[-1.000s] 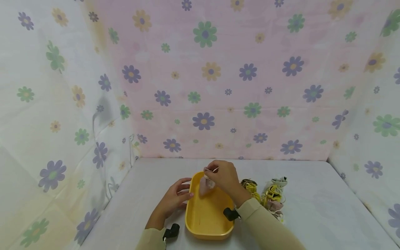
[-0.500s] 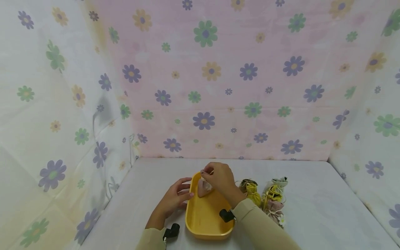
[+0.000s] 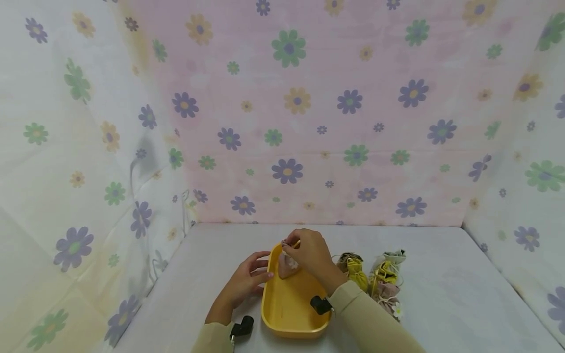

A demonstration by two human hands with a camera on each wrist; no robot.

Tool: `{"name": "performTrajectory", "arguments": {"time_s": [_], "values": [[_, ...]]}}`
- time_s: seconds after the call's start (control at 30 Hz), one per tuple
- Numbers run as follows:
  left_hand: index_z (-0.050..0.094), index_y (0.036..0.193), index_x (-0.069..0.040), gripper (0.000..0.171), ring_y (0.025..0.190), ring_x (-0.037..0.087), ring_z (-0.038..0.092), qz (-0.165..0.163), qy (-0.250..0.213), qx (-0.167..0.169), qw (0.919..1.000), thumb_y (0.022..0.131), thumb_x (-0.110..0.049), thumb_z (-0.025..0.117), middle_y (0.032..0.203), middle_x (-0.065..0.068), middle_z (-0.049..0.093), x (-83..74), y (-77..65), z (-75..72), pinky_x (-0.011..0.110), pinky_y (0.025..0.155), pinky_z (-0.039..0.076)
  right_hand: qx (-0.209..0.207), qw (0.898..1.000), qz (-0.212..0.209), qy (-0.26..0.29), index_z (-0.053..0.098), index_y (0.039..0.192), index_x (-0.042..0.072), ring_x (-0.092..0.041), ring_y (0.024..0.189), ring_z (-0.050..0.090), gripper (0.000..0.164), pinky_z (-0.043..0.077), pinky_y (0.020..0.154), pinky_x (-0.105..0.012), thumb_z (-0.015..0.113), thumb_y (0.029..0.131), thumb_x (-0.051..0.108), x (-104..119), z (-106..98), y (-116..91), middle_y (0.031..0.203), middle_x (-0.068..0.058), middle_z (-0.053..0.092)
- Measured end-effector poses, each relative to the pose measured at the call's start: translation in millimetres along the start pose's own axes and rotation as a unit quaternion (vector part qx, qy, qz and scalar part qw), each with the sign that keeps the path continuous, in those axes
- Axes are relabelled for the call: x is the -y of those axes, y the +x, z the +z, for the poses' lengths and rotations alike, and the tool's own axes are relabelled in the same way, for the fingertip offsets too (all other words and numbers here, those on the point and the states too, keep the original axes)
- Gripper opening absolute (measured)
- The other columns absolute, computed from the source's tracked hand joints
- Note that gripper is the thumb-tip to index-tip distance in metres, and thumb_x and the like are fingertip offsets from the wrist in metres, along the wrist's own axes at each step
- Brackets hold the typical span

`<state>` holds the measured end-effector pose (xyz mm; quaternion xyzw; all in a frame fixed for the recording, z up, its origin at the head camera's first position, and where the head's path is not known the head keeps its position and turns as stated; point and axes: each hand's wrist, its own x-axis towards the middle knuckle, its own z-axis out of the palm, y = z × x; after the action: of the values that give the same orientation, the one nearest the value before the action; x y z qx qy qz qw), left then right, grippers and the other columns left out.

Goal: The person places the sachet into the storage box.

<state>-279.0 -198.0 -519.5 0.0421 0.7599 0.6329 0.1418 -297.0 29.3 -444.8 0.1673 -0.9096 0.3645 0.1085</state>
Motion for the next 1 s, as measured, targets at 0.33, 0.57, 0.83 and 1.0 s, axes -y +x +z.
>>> {"name": "performTrajectory", "arguments": {"time_s": [0.33, 0.57, 0.83, 1.0], "values": [[0.046, 0.152, -0.025, 0.070, 0.130, 0.035, 0.061, -0.002, 0.001, -0.002, 1.0000, 0.090, -0.025, 0.080, 0.152, 0.018, 0.051, -2.9, -1.3, -0.2, 0.047, 0.085, 0.064, -0.019, 1.000, -0.006, -0.005, 0.074, 0.092, 0.023, -0.006, 0.077, 0.065, 0.009, 0.058, 0.067, -0.022, 0.080, 0.092, 0.029, -1, -5, -6, 0.089, 0.008, 0.070], [0.045, 0.152, -0.024, 0.069, 0.131, 0.035, 0.061, 0.001, -0.004, 0.004, 1.0000, 0.092, -0.023, 0.078, 0.152, 0.019, 0.051, -4.2, -1.7, -0.3, 0.048, 0.086, 0.064, -0.026, 1.000, -0.013, -0.006, 0.075, 0.094, 0.021, -0.007, 0.079, 0.066, 0.009, 0.058, 0.066, -0.021, 0.081, 0.091, 0.026, 0, -14, -14, 0.091, 0.006, 0.072], [0.045, 0.152, -0.024, 0.069, 0.130, 0.033, 0.062, 0.001, -0.003, 0.003, 1.0000, 0.092, -0.024, 0.078, 0.152, 0.018, 0.052, -3.8, -1.6, -0.4, 0.047, 0.086, 0.064, -0.058, 0.997, -0.045, -0.013, 0.075, 0.094, 0.023, -0.012, 0.083, 0.070, 0.011, 0.059, 0.071, -0.025, 0.081, 0.090, 0.031, 4, -28, -26, 0.092, 0.008, 0.073], [0.046, 0.152, -0.025, 0.069, 0.130, 0.034, 0.061, 0.001, 0.000, -0.001, 1.0000, 0.091, -0.025, 0.079, 0.152, 0.018, 0.051, -2.0, -1.9, 0.7, 0.046, 0.086, 0.064, -0.087, 0.993, -0.072, -0.019, 0.075, 0.093, 0.021, -0.016, 0.081, 0.073, 0.011, 0.061, 0.070, -0.029, 0.084, 0.088, 0.027, 3, -35, -35, 0.092, 0.007, 0.073]]}}
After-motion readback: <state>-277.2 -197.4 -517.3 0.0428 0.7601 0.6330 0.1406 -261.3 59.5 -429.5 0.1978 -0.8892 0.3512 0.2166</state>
